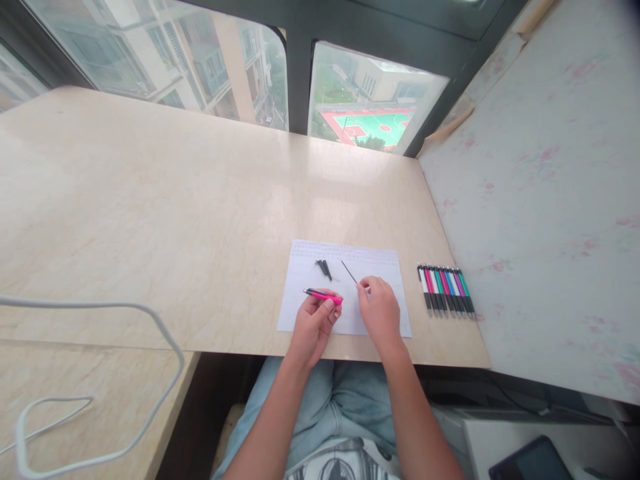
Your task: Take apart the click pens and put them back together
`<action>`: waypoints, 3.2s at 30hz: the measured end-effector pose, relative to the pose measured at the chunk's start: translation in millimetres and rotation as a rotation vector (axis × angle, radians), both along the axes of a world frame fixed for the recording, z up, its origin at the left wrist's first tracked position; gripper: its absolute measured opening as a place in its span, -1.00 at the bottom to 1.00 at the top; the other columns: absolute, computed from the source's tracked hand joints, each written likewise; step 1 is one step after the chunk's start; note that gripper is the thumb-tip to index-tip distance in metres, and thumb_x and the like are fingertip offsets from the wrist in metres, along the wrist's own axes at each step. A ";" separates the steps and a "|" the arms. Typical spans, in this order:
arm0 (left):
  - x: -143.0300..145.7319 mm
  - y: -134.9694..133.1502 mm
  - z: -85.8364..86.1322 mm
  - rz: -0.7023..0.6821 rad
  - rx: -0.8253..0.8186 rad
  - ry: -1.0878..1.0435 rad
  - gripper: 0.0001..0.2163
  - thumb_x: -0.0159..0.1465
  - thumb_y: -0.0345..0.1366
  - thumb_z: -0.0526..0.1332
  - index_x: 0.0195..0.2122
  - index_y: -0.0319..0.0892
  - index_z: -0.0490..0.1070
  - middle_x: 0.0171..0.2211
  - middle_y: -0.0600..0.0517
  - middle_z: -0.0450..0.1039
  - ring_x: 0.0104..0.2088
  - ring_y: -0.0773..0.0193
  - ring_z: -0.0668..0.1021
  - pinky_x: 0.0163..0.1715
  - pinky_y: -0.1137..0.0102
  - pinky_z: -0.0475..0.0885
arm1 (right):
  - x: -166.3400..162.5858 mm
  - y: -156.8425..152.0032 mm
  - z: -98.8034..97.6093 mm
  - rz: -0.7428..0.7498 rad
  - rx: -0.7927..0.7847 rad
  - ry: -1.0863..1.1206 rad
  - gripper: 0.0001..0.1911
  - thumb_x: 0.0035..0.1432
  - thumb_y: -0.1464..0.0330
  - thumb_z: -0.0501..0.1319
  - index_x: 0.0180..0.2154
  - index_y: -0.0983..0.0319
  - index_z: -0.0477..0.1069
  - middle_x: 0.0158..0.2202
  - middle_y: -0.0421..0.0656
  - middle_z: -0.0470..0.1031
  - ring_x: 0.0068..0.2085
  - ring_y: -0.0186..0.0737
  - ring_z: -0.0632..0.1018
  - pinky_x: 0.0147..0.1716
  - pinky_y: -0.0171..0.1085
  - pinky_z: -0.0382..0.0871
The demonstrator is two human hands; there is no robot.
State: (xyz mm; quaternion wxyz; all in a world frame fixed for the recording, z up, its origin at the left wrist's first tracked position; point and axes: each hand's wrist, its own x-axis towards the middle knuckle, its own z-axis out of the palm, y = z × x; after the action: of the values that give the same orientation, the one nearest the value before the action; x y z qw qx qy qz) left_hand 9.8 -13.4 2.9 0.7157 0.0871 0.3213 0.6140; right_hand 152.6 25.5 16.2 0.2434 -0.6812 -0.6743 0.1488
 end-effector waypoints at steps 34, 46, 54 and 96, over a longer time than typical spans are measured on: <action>3.4 0.4 2.3 -0.001 0.019 0.143 -0.85 0.12 -0.37 0.42 -0.27 -0.24 0.56 -0.29 -0.04 0.57 -0.33 0.37 0.54 -0.23 0.46 0.43 | 23.3 -40.2 41.0 0.076 0.003 0.431 -0.84 0.21 0.29 0.19 -0.34 0.18 0.52 -0.37 -0.13 0.57 -0.34 -0.17 0.54 -0.29 -0.20 0.45; 2.7 0.2 -0.1 -0.005 0.001 0.136 -0.84 0.10 -0.39 0.43 -0.27 -0.23 0.57 -0.28 -0.04 0.59 -0.33 0.37 0.57 -0.23 0.47 0.48 | 25.9 -42.3 29.3 0.028 -0.133 0.626 -0.86 0.15 0.27 0.26 -0.34 0.19 0.53 -0.34 -0.13 0.58 -0.29 -0.15 0.55 -0.28 -0.22 0.44; 2.0 -0.5 3.9 -0.048 0.005 0.130 -0.84 0.08 -0.41 0.44 -0.30 -0.23 0.57 -0.28 -0.05 0.60 -0.33 0.36 0.57 -0.21 0.45 0.48 | 21.1 -46.3 33.7 -0.061 -0.192 0.849 -0.84 0.12 0.24 0.33 -0.31 0.20 0.55 -0.35 -0.15 0.59 -0.30 -0.19 0.55 -0.27 -0.24 0.45; -2.8 1.6 -1.1 0.013 -0.014 -0.038 -0.81 0.07 -0.37 0.46 -0.29 -0.24 0.56 -0.29 -0.03 0.60 -0.38 0.44 0.59 -0.32 0.59 0.51 | -8.8 -0.6 -9.5 0.106 -0.010 0.218 -0.82 0.17 0.40 0.18 -0.20 0.20 0.53 -0.29 -0.13 0.54 -0.34 -0.19 0.50 -0.26 -0.20 0.41</action>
State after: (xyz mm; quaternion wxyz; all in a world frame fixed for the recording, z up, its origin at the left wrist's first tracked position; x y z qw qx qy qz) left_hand 7.0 -11.8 1.7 0.7182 0.0685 0.3126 0.6180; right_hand 143.8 24.9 6.8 0.3038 -0.6256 -0.6781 0.2378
